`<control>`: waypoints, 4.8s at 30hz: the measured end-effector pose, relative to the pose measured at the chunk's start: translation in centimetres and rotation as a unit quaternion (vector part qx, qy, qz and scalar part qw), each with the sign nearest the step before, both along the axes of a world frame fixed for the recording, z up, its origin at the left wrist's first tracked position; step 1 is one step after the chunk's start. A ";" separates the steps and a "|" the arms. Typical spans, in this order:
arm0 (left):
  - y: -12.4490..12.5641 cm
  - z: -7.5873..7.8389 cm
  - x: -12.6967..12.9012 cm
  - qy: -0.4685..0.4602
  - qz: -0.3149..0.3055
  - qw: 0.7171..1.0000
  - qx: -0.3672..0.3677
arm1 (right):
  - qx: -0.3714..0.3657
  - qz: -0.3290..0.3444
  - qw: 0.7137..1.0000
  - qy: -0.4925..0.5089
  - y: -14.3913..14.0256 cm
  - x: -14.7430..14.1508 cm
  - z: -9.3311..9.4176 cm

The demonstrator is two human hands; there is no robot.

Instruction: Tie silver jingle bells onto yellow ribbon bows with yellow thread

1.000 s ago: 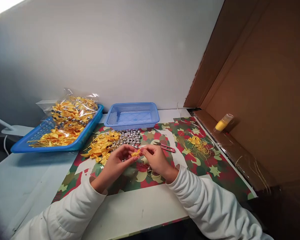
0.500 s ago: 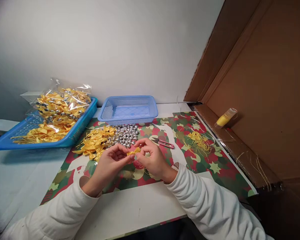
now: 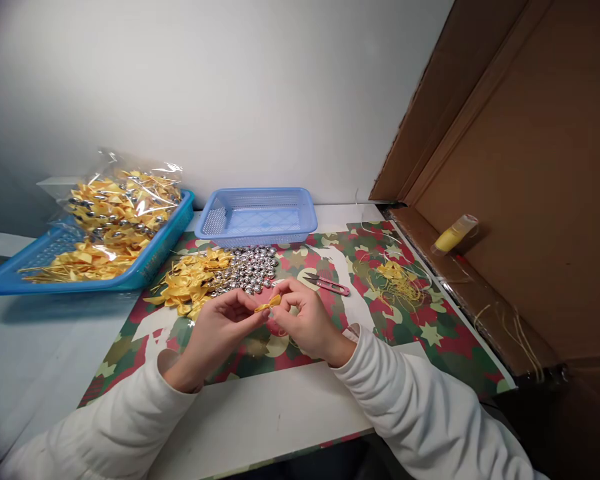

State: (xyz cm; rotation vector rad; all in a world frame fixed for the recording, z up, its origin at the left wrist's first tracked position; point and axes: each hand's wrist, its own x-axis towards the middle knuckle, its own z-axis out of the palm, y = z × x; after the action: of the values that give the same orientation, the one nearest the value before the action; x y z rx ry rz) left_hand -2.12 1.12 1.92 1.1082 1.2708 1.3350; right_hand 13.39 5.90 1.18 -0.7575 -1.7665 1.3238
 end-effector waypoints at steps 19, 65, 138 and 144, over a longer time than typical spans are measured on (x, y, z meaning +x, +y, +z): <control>-0.4 -0.5 -0.2 0.060 0.000 0.998 0.029 | 0.008 -0.001 1.000 0.014 -0.3 -0.1 -0.1; -1.1 -0.9 0.4 0.232 0.092 0.940 0.233 | 0.101 -0.025 0.995 -0.007 -1.2 -0.1 0.3; -1.3 -1.3 0.2 0.227 0.059 0.945 0.230 | 0.119 -0.048 0.989 -0.067 -1.3 0.3 1.3; -1.3 -1.0 0.3 0.263 0.062 0.922 0.276 | 0.129 -0.036 0.989 -0.067 -1.3 0.4 1.2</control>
State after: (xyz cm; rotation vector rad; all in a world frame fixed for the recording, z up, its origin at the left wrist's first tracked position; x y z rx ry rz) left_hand -1.80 -0.22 0.96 1.9062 1.3898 1.6080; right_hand 13.84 4.56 2.34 -0.7705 -1.9519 0.9928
